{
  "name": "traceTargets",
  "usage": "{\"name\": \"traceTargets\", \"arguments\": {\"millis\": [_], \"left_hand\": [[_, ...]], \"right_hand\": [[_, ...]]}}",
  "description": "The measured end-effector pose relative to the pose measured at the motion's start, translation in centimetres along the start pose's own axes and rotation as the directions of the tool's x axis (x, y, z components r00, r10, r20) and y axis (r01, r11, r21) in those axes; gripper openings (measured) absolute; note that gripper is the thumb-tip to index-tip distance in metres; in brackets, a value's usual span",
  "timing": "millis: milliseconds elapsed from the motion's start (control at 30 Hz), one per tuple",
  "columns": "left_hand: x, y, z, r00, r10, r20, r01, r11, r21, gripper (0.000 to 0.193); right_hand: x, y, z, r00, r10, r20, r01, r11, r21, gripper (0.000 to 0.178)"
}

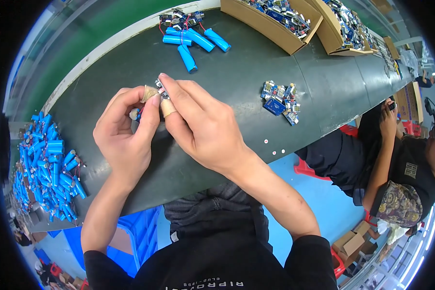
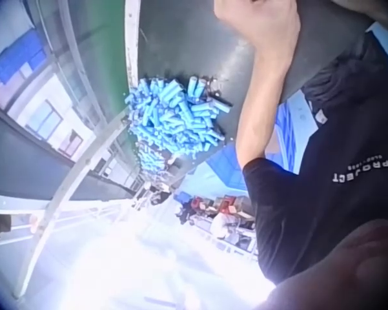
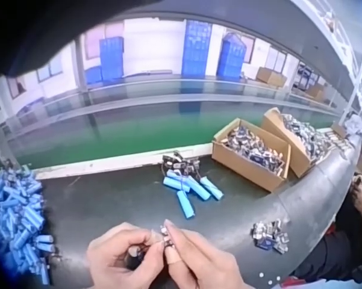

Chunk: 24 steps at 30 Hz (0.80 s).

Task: The person assembles small electronic components by hand, combining metal contacts and other small parts with a circuit board and a blue plastic housing.

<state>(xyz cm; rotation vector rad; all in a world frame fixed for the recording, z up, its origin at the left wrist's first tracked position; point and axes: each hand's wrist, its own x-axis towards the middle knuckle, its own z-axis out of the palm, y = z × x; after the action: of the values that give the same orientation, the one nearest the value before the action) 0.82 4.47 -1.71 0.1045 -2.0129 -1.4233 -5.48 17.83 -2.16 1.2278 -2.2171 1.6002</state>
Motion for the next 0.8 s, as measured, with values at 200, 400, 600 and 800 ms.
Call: {"name": "traceTargets", "arguments": {"millis": [200,400,600,800], "left_hand": [[-0.39,-0.27,0.65,0.999,0.025,-0.035,-0.027,0.998,-0.049,0.014],[-0.51,-0.41,0.57,0.997,0.065,-0.05,-0.066,0.997,-0.037,0.014],[-0.68,-0.48,0.47,0.998,0.052,-0.029,-0.053,0.999,-0.008,0.013],[-0.67,-0.69,0.42,0.992,0.126,-0.012,-0.126,0.991,0.045,0.013]], "right_hand": [[0.13,0.12,-0.15,0.998,-0.064,-0.024,0.062,0.995,-0.08,0.034],[0.02,0.22,0.05,0.991,-0.131,-0.006,0.129,0.981,-0.148,0.036],[-0.25,0.55,0.04,0.987,-0.16,0.028,0.162,0.968,-0.19,0.038],[-0.41,0.69,-0.25,0.985,-0.157,0.068,0.168,0.966,-0.199,0.042]]}}
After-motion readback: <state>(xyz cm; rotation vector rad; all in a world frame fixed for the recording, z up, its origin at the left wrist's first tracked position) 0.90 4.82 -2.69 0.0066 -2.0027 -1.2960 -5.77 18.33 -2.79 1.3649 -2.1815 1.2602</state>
